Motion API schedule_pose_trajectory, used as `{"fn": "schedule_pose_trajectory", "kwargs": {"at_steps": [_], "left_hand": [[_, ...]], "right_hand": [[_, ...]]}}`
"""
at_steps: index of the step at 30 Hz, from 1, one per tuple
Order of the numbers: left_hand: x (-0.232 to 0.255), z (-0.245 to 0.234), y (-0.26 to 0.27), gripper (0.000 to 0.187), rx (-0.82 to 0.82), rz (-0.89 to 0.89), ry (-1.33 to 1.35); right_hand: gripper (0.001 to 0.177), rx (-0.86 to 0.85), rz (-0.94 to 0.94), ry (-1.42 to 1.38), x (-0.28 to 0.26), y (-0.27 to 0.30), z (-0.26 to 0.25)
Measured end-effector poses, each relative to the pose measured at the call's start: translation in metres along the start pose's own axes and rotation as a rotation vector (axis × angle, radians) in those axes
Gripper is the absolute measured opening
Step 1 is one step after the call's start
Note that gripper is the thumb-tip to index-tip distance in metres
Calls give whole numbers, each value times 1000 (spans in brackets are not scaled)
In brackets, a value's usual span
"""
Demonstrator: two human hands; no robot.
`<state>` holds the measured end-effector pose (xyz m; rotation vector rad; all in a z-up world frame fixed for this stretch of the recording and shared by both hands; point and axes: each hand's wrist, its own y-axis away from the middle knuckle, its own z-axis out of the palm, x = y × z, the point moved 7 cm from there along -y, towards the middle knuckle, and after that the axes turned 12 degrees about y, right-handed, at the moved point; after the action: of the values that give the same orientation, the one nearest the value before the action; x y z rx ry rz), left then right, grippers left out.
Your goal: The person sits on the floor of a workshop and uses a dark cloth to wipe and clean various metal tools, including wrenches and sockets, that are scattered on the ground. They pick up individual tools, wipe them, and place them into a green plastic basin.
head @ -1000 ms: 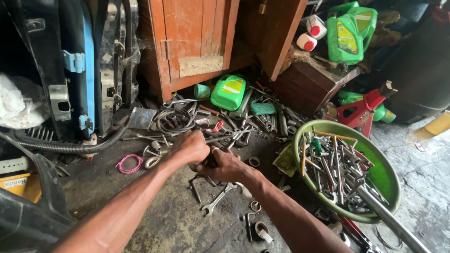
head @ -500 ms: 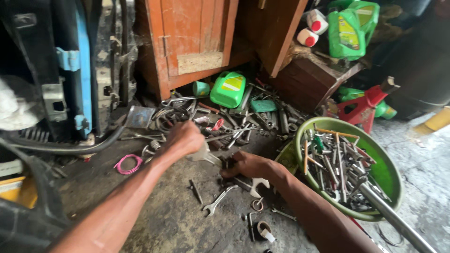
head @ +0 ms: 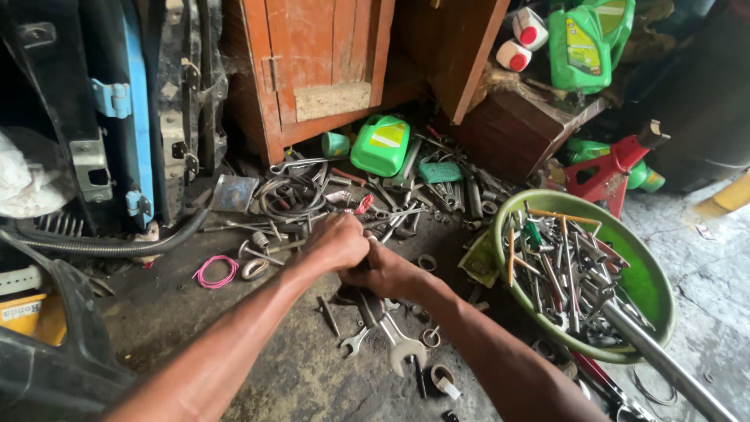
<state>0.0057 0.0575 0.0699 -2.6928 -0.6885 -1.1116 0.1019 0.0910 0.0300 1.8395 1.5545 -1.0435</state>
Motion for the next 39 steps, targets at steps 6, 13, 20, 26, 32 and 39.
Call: {"fn": "schedule_pose_trajectory", "kwargs": {"at_steps": [6,13,20,26,32,39], "left_hand": [[-40,-2,-16,22,195,-111,103],[-78,-3,-34,21,236,-80,191],[-59,9,-32,17,200,-67,181],[-35,21,-21,22,124,-44,172],[-70,-34,-42,20,323,27,143],[-26,-61,-9,34,684,457,56]], "right_hand": [[42,-224,406,506,19,10,-12],[46,-389,603,555,20,61,-43],[69,-201,237,493,15,32,-50],[63,-152,192,400,4,-1,-31],[49,-246,384,539,5,34,-48],[62,61,361,235,5,45,-80]]}}
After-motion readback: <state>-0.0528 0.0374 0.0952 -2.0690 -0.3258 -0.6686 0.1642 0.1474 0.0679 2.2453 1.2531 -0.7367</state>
